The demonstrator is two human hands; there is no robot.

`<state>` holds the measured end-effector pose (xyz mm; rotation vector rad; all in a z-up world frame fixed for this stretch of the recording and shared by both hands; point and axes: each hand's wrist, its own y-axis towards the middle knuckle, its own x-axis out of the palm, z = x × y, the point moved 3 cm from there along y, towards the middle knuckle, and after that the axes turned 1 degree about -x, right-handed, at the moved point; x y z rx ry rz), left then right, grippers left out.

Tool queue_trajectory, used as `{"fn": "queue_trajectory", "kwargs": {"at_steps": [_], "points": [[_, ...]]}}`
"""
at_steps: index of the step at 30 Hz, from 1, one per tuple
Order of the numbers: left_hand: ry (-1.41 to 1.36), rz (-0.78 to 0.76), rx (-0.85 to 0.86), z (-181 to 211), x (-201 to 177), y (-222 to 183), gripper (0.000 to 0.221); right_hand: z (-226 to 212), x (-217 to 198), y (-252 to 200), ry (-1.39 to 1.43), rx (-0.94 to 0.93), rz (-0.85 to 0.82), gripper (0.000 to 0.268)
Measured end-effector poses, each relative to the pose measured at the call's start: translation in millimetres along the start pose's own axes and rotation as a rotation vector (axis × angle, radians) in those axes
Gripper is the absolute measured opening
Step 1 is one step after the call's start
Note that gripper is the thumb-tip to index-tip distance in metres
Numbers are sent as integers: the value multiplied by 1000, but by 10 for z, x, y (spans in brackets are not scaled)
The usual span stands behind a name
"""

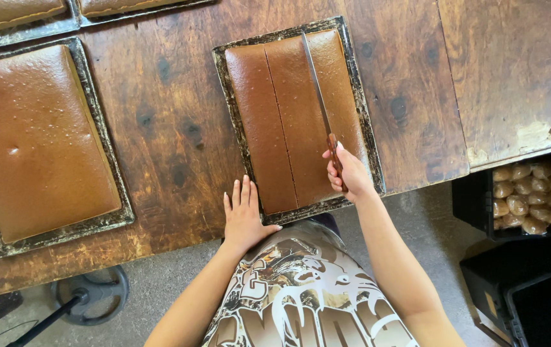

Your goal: The person uses a long knife to cut large rectangular gingerbread cakes into smaller squares while they are on metal trays on a wooden workbench.

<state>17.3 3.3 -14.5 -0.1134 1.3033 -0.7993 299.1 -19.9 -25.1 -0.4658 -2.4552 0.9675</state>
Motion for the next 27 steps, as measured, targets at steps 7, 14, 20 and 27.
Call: {"fn": "queue_trajectory", "kwargs": {"at_steps": [7,14,20,27], "points": [[-1,-2,-3,2,-4,-8,137,-160,16,145,-52,38,30,41],[5,56,22,7,4,4,136,-266,147,396,-95,-15,59,42],[7,-9,-12,15,-5,-7,138,-115,26,153,-104,49,69,43],[20,-5,-6,19,-19,17,137,-209,136,205,-161,-3,90,43]]}}
